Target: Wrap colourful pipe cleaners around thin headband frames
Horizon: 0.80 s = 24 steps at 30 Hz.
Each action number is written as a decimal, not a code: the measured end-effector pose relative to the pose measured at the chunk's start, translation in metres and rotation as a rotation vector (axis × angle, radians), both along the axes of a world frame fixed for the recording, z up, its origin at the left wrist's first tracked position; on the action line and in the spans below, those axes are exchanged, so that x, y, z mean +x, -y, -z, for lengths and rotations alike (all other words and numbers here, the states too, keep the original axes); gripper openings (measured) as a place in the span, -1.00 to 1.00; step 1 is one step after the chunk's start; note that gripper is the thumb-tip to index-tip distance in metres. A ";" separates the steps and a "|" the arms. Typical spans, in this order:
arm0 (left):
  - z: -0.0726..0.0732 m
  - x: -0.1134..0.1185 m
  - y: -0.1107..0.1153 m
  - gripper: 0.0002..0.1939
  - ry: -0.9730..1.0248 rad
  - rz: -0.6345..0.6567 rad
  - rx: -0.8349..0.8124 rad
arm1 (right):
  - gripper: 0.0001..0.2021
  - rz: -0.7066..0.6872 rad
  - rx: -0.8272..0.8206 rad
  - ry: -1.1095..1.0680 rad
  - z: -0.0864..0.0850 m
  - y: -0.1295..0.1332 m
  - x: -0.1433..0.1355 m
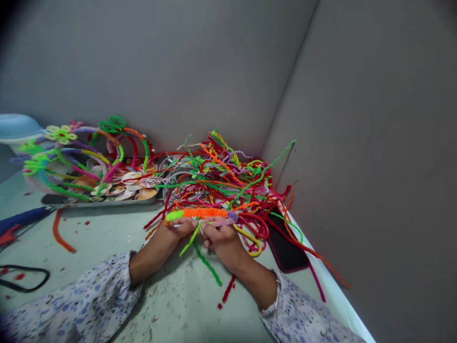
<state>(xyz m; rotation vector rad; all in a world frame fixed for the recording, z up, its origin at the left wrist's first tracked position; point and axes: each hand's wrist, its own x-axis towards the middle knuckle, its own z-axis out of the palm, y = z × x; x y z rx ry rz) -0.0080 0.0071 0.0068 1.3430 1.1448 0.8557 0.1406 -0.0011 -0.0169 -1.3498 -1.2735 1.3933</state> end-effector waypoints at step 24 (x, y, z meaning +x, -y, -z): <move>0.011 -0.007 -0.002 -0.77 0.053 0.021 0.124 | -0.68 0.034 0.017 -0.056 0.008 -0.003 0.001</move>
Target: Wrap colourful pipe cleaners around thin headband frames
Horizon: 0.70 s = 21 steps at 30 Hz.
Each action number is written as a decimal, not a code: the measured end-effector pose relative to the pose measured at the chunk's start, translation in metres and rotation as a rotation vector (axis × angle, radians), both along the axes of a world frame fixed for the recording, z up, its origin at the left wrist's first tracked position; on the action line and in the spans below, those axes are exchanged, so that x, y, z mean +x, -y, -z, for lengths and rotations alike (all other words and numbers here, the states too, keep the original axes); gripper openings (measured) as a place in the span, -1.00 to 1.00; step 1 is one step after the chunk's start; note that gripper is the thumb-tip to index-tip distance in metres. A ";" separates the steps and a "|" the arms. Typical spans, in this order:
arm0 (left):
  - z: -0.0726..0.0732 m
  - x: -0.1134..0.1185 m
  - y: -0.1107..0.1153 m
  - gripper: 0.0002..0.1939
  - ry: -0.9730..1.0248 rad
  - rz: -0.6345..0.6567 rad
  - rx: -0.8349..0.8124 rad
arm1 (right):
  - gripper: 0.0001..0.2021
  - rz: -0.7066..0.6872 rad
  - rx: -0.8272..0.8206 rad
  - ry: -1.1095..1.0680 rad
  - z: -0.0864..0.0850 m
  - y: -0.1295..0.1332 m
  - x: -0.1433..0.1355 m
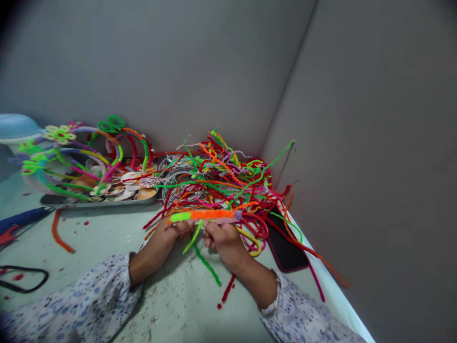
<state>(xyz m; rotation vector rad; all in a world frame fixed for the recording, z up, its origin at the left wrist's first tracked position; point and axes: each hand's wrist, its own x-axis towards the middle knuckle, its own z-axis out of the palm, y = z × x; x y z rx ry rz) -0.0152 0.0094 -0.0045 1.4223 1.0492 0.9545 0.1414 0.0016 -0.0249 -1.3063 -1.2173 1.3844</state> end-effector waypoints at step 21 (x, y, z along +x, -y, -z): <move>0.000 0.004 -0.001 -0.83 -0.028 0.031 0.031 | -0.72 -0.021 -0.031 0.066 -0.006 0.001 -0.001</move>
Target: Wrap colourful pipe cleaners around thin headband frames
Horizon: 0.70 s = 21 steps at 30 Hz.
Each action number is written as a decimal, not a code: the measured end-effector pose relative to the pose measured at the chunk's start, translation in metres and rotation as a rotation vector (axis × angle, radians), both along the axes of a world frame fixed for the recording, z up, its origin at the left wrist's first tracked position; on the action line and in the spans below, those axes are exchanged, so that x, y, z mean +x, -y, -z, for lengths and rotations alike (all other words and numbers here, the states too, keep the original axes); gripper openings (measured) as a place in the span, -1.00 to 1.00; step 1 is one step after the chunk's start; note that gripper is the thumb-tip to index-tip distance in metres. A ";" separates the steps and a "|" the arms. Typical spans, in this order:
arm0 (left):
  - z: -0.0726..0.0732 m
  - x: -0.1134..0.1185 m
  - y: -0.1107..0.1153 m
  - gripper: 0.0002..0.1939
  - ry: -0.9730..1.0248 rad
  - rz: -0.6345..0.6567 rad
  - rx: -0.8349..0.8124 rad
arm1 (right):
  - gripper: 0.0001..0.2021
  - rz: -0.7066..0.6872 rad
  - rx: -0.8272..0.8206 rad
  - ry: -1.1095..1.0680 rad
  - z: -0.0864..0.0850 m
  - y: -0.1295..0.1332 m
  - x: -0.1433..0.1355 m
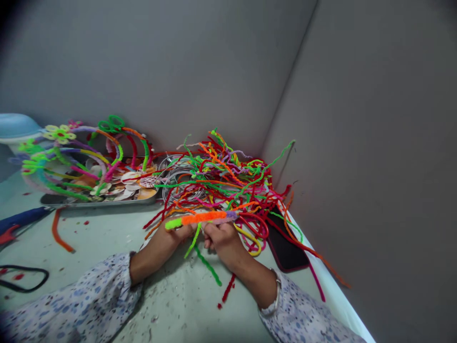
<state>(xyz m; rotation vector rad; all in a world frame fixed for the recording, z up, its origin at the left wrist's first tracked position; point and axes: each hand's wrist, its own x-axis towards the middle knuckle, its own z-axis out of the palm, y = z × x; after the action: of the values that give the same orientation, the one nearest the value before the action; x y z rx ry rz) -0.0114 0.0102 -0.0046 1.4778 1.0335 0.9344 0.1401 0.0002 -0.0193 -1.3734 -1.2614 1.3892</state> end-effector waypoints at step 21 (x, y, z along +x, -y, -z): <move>0.003 -0.001 0.001 -0.90 -0.072 -0.016 -0.003 | -0.79 0.033 0.039 -0.096 0.004 -0.001 0.000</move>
<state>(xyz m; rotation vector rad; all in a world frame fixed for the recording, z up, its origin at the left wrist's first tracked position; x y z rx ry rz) -0.0121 0.0094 -0.0077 1.5121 1.0994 0.8958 0.1402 0.0014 -0.0229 -1.2804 -1.1913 1.3844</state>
